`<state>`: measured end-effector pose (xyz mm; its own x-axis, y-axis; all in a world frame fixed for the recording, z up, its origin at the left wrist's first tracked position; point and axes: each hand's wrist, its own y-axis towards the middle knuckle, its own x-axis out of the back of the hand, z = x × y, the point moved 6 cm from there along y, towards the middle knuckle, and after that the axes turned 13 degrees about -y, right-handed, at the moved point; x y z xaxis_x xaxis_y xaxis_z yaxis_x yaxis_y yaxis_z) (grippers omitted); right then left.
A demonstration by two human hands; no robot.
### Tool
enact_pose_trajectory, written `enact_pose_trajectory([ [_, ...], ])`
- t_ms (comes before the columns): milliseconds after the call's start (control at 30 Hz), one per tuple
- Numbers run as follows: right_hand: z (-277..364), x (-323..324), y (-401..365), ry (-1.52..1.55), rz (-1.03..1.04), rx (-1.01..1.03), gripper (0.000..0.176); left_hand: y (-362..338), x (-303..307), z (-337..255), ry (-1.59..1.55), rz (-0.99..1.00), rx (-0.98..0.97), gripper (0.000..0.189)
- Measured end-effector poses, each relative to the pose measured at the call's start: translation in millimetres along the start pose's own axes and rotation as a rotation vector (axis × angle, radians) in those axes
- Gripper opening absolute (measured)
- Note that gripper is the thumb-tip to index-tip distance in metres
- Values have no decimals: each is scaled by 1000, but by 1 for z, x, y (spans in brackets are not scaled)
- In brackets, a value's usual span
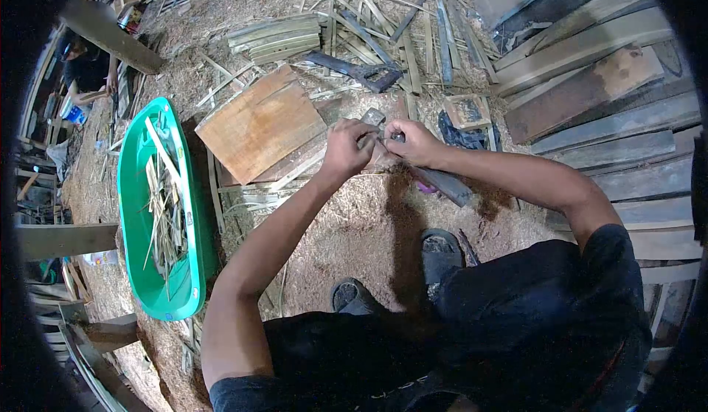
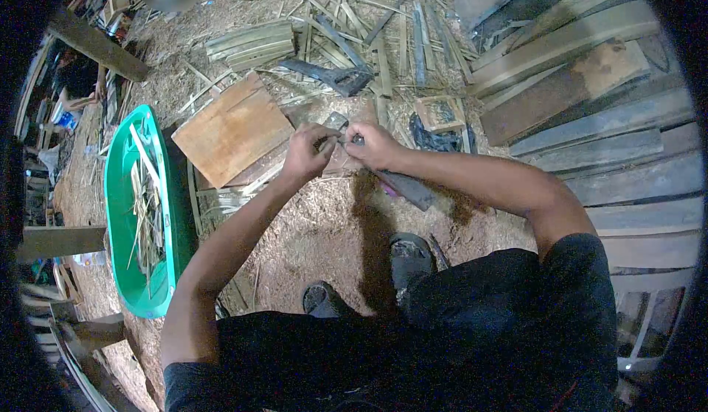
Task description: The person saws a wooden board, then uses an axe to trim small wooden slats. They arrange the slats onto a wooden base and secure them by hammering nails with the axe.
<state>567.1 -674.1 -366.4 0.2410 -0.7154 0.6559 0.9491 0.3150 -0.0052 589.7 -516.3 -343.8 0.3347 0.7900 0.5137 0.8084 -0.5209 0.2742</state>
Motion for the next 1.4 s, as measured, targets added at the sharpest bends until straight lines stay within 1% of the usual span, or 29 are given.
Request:
enact_pose_trajectory([
  [100, 13, 3, 0, -53, -40, 123, 22, -7, 1, -11, -10, -45, -39, 19],
  [200, 15, -1, -4, -69, -90, 110, 22, -11, -2, -15, -30, -104, 8, 19],
  [300, 13, -5, -3, -148, -77, 147, 22, -17, -2, -5, -267, -159, 239, 19],
  [400, -1, -6, -7, -4, -13, 1, 18, -15, -9, 3, -290, -49, 185, 19],
  [500, -17, -15, 1, 190, 26, -42, 13, -14, -6, -9, -82, -21, -80, 18],
  [600, -22, -21, -1, 334, 113, -148, 11, -11, -4, -8, -52, -35, -150, 17],
  [700, -17, -18, -3, 224, 35, -61, 10, -8, -7, 1, -24, 28, -83, 18],
  [800, -19, -20, -1, 262, 29, -18, 11, -7, -7, 2, -12, 38, -113, 15],
  [900, -25, -23, 1, 271, 31, -28, 13, -6, -8, -2, 134, 15, -171, 11],
  [1000, -32, -25, 6, 192, 38, -9, 20, -4, -10, -6, 248, 7, -182, 9],
  [1033, -23, -21, 4, 206, 73, -69, 23, -2, -10, 1, 218, 2, -174, 9],
  [1100, -7, -14, -3, 238, 146, -186, 30, 2, -4, 15, 162, -9, -152, 10],
  [1200, -25, -4, -5, -80, -42, -288, 38, 13, 39, 1, -54, -132, 0, 14],
  [1233, -24, -2, -1, -82, 42, -357, 60, 16, 50, 10, -95, -120, 77, 15],
  [1267, -24, 4, 1, 75, 84, -410, 59, 18, 59, 19, -159, -154, 160, 15],
  [1333, 12, 28, 1, 389, 176, -518, 56, 19, 77, 23, -289, -223, 330, 14],
  [1367, -9, 31, 16, 59, 46, -498, 51, 20, 84, 17, -150, -156, 348, 10],
  [1400, -32, 30, 33, 163, 57, -504, 49, 22, 87, 20, -144, -140, 380, 9],
])
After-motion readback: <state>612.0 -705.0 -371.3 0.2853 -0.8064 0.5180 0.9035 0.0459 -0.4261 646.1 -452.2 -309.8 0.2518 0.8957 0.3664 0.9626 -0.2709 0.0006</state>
